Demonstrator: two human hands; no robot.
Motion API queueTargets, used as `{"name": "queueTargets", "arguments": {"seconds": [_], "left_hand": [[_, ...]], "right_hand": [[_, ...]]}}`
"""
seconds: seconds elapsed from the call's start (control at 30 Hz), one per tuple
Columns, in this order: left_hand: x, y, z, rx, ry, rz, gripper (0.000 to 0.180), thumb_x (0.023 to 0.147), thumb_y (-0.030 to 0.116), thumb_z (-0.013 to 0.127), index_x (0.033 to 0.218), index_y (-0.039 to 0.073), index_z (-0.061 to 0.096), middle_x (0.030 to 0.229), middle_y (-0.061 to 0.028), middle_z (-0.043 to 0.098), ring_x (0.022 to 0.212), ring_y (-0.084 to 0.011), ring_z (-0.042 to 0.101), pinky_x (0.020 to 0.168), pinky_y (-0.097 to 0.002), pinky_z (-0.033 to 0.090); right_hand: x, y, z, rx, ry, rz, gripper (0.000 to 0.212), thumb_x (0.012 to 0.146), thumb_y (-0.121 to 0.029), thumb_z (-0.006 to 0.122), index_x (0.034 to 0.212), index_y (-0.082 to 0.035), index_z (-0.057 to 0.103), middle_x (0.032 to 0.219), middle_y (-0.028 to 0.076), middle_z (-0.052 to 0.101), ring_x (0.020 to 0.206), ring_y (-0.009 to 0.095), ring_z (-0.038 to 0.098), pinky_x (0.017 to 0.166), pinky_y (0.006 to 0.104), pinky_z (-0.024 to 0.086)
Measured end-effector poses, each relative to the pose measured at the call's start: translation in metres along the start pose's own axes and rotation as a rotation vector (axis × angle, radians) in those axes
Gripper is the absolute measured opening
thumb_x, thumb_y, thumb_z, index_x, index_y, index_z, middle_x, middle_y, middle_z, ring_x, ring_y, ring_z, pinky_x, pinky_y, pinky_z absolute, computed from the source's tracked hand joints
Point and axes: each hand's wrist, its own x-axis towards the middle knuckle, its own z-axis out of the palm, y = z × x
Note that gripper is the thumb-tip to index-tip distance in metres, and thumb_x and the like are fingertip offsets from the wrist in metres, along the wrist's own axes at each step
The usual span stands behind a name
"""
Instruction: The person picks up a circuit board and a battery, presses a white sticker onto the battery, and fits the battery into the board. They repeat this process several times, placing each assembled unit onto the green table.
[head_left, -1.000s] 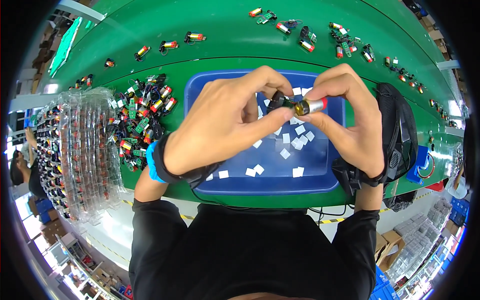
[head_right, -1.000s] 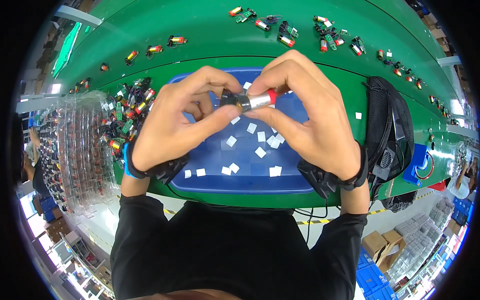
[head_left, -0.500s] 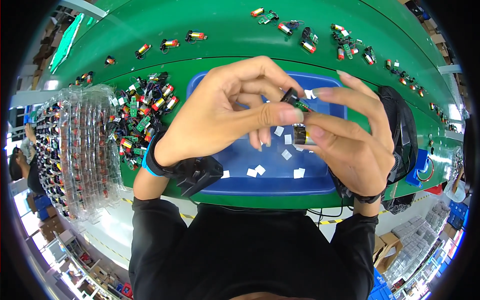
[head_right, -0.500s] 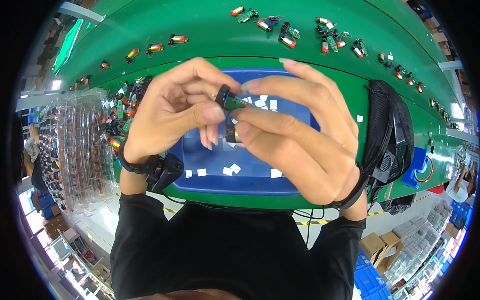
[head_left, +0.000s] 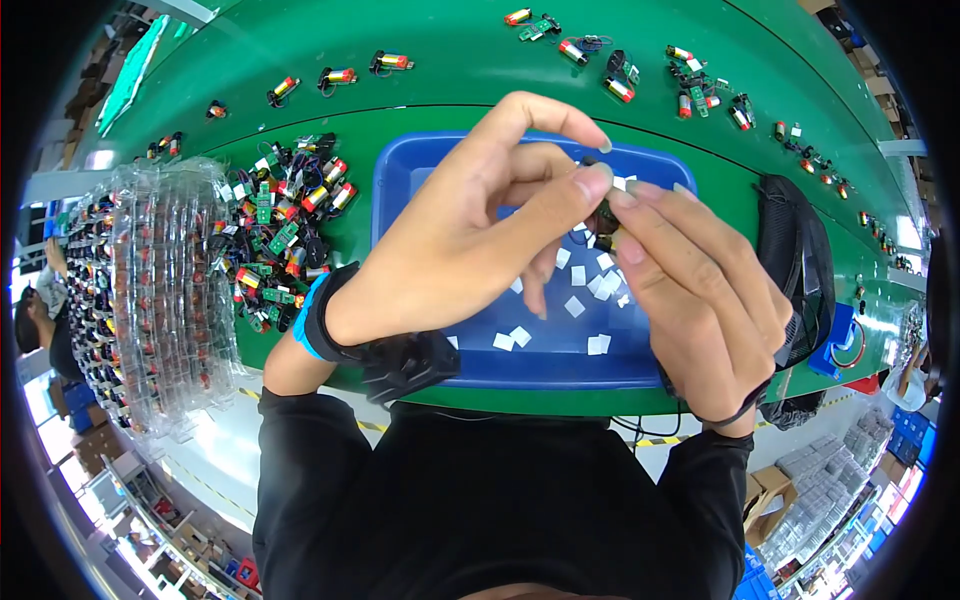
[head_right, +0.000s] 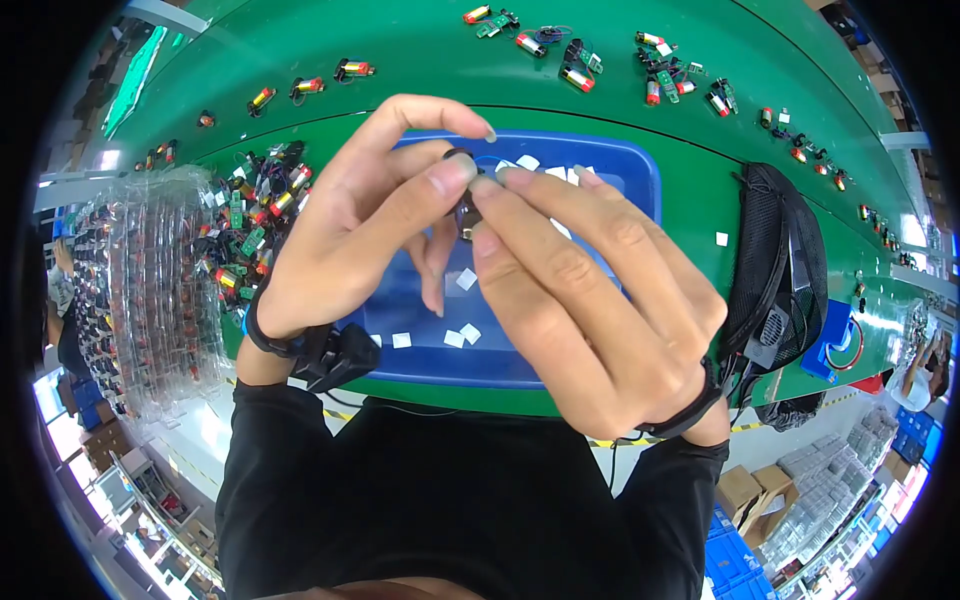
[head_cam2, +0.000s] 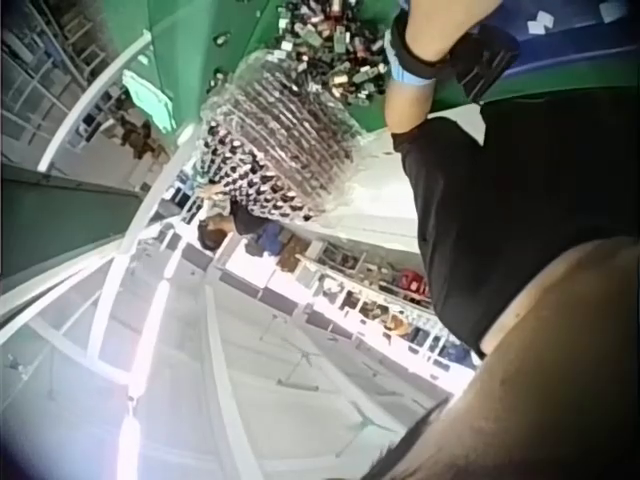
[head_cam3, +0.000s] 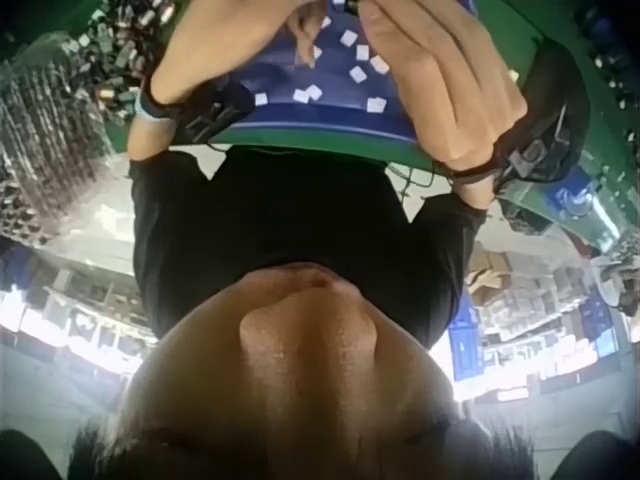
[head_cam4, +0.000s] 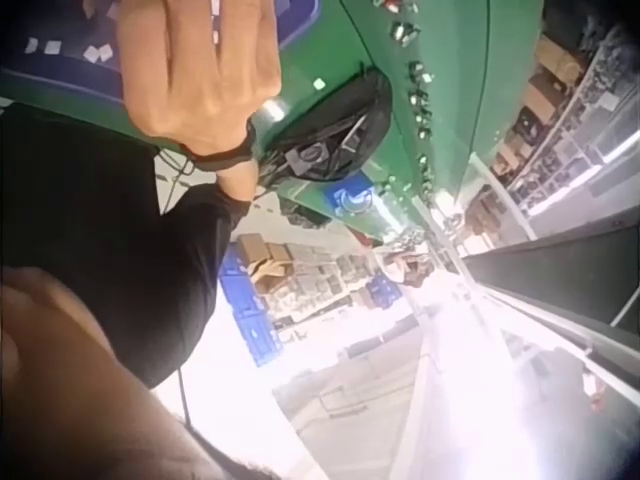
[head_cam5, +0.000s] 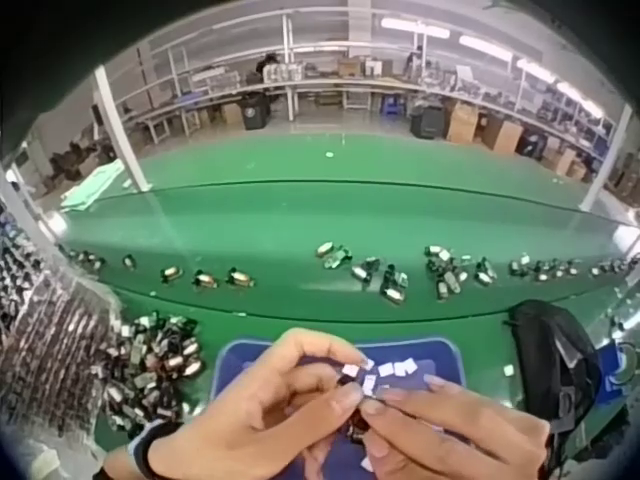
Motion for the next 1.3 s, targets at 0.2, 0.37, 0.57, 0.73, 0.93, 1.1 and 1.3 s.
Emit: {"name": "queueTargets", "arguments": {"seconds": [0.2, 0.37, 0.57, 0.73, 0.93, 1.1, 1.3], "left_hand": [[0.005, -0.005, -0.002, -0.087, -0.052, -0.042, 0.036, 0.104, 0.013, 0.049, 0.136, -0.001, 0.043, 0.091, -0.0073, 0.059, 0.068, -0.011, 0.061, 0.052, -0.0266, 0.059], [0.005, -0.009, -0.002, -0.078, -0.045, -0.044, 0.038, 0.099, 0.002, 0.049, 0.136, -0.001, 0.043, 0.092, -0.0073, 0.059, 0.073, -0.0114, 0.062, 0.055, -0.0267, 0.06], [0.003, -0.009, 0.002, 0.01, 0.007, 0.023, 0.04, 0.096, -0.004, 0.05, 0.135, -0.001, 0.044, 0.095, -0.0073, 0.061, 0.074, -0.0114, 0.062, 0.055, -0.0253, 0.058], [0.002, -0.007, -0.005, -0.003, -0.033, -0.031, 0.038, 0.096, -0.002, 0.052, 0.133, 0.0, 0.045, 0.098, -0.0078, 0.061, 0.074, -0.0111, 0.062, 0.054, -0.0241, 0.056], [0.002, -0.003, -0.006, 0.076, -0.011, 0.003, 0.031, 0.096, -0.001, 0.052, 0.127, 0.001, 0.049, 0.098, -0.0072, 0.061, 0.072, -0.01, 0.062, 0.053, -0.0231, 0.055], [0.001, 0.001, -0.01, 0.043, -0.11, -0.045, 0.03, 0.097, 0.0, 0.052, 0.127, 0.001, 0.048, 0.096, -0.0062, 0.061, 0.07, -0.0094, 0.061, 0.053, -0.0228, 0.054], [0.002, -0.007, -0.009, 0.24, -0.099, 0.085, 0.024, 0.097, 0.002, 0.055, 0.121, 0.001, 0.054, 0.09, -0.0049, 0.062, 0.069, -0.0089, 0.062, 0.053, -0.0219, 0.052]], "right_hand": [[-0.003, 0.006, 0.007, -0.005, 0.058, 0.023, 0.029, 0.074, 0.006, 0.078, 0.099, -0.001, 0.067, 0.101, 0.014, 0.075, 0.095, 0.029, 0.073, 0.078, 0.0353, 0.062], [-0.003, 0.004, 0.008, 0.026, 0.034, 0.054, 0.028, 0.073, 0.007, 0.078, 0.098, -0.001, 0.067, 0.099, 0.013, 0.075, 0.094, 0.029, 0.073, 0.075, 0.0343, 0.061], [-0.001, 0.006, 0.006, 0.006, -0.021, 0.064, 0.027, 0.072, 0.006, 0.079, 0.094, -0.002, 0.065, 0.099, 0.011, 0.075, 0.097, 0.029, 0.071, 0.072, 0.0342, 0.059], [0.001, 0.003, 0.002, -0.022, -0.09, 0.047, 0.024, 0.073, 0.005, 0.079, 0.091, -0.002, 0.064, 0.102, 0.009, 0.074, 0.1, 0.029, 0.07, 0.073, 0.035, 0.06], [-0.004, 0.008, 0.013, -0.002, 0.001, -0.007, 0.027, 0.077, 0.004, 0.078, 0.098, -0.002, 0.063, 0.105, 0.008, 0.074, 0.102, 0.03, 0.07, 0.074, 0.0363, 0.061], [0.002, 0.005, 0.017, 0.001, 0.081, 0.032, 0.019, 0.072, 0.001, 0.079, 0.085, 0.002, 0.067, 0.098, 0.012, 0.074, 0.092, 0.029, 0.071, 0.069, 0.0331, 0.063], [-0.002, 0.006, 0.016, 0.114, 0.138, 0.058, 0.025, 0.069, 0.006, 0.081, 0.09, 0.001, 0.068, 0.099, 0.014, 0.074, 0.093, 0.029, 0.071, 0.071, 0.0338, 0.061]]}}
